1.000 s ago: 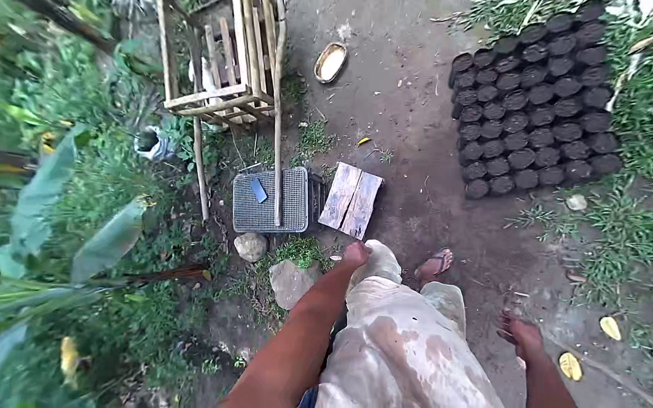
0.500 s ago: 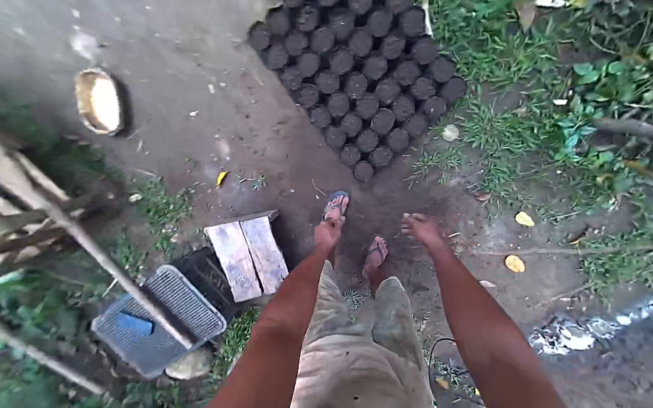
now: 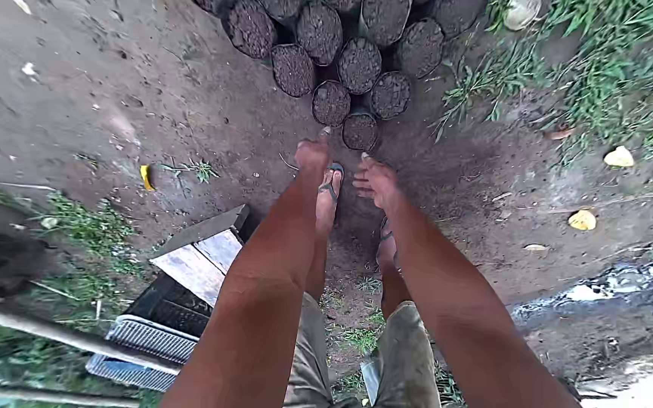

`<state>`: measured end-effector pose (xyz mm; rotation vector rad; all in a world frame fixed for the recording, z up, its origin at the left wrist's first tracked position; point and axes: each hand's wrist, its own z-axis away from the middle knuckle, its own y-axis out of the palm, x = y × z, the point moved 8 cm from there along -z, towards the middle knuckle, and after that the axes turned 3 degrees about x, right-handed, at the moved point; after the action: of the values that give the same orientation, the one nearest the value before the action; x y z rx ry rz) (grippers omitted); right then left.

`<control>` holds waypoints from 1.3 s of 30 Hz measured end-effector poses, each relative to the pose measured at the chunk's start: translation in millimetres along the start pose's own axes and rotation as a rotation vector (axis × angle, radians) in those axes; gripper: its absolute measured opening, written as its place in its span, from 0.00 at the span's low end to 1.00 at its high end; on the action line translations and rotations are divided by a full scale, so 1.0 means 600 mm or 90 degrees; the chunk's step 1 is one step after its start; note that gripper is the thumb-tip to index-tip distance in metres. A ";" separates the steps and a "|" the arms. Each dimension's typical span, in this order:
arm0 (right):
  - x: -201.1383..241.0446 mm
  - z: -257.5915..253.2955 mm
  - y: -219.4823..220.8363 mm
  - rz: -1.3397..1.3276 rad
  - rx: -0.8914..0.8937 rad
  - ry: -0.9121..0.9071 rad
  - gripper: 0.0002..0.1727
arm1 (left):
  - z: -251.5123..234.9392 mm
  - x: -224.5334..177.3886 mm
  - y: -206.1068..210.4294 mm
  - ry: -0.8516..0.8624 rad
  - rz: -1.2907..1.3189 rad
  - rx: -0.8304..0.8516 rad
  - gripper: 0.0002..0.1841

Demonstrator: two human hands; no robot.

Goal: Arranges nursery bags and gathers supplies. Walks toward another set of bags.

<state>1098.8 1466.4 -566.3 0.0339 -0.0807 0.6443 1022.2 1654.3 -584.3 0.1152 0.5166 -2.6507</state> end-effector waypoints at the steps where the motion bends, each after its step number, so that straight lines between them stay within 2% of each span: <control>1: -0.001 -0.017 0.002 -0.009 -0.004 0.007 0.35 | -0.016 0.000 0.007 -0.004 0.029 0.013 0.38; 4: 0.000 -0.058 0.006 -0.013 -0.005 0.004 0.36 | -0.056 -0.008 0.029 0.028 0.074 0.064 0.38; 8: 0.000 -0.092 0.007 -0.012 -0.001 -0.009 0.30 | -0.077 -0.015 0.048 0.081 0.099 0.099 0.27; 15: 0.012 -0.100 0.013 -0.070 0.023 -0.028 0.29 | -0.080 -0.025 0.056 0.084 0.151 0.097 0.27; 20: 0.008 -0.099 0.010 -0.102 0.021 0.013 0.24 | -0.084 -0.035 0.044 0.086 0.004 0.057 0.28; 24: 0.014 -0.078 -0.008 -0.089 -0.016 0.023 0.22 | -0.057 -0.053 0.014 0.063 -0.088 -0.033 0.28; 28: 0.006 -0.024 -0.032 -0.018 -0.058 0.001 0.24 | 0.027 -0.044 -0.040 0.032 -0.234 -0.086 0.28; 33: -0.091 0.068 -0.121 0.219 -0.148 0.035 0.28 | 0.126 0.093 -0.127 0.033 -0.275 -0.099 0.28; 36: -0.158 0.178 -0.184 0.428 -0.141 0.084 0.33 | 0.205 0.165 -0.182 0.032 -0.281 -0.085 0.28; 39: -0.194 0.354 -0.239 0.408 -0.145 0.029 0.29 | 0.321 0.175 -0.231 0.094 -0.307 -0.061 0.27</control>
<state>1078.8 1270.0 -365.8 -0.2361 -0.1213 1.2717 867.9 1655.6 -375.5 0.1769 0.8048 -3.0926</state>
